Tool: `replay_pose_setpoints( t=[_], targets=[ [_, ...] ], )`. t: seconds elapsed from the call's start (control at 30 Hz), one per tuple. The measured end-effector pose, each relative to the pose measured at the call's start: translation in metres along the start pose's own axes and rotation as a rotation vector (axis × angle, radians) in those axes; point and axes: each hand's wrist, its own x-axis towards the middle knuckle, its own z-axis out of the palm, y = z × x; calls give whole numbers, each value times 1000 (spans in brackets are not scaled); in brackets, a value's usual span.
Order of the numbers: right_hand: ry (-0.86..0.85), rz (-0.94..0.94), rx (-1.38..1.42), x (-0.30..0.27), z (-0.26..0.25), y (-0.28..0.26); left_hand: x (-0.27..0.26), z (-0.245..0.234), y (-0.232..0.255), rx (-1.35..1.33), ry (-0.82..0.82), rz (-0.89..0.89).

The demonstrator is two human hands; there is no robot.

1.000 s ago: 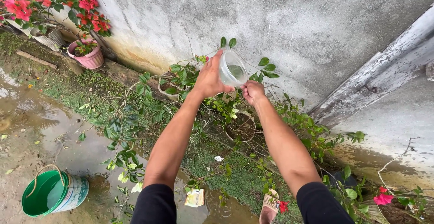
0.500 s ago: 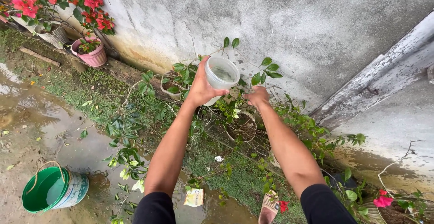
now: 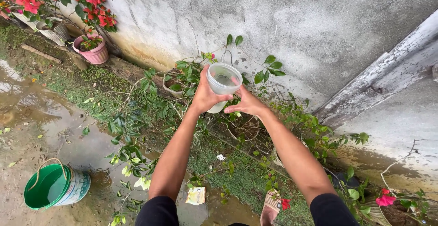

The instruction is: Watering several potted plants along a wall by dipping a plastic cup into a bucket of water and pouring it onto the soil.

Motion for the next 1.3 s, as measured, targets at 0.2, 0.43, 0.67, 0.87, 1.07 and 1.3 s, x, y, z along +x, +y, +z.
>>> replay_pose_setpoints(
  t=[0.2,0.43,0.67,0.87,1.07,1.3],
  targets=[
    [148,-165,32,-12,7,-12,-6,23,27,-177,-24,45],
    [338,-328,227,-14,-24,16,-16,49,55,-216,-194,101],
    [463,-360,65,-51,-48,3,-10,58,49,-197,-411,78],
    [564,-229,-235,-80,-76,-16,17,88,8,-272,-264,-84],
    [594,-173,-490,-95,-101,-50,69,146,-76,-103,-307,-190],
    [603,-78,-757,-92,-115,-53,112,179,-58,116,-381,-134]
  ],
)
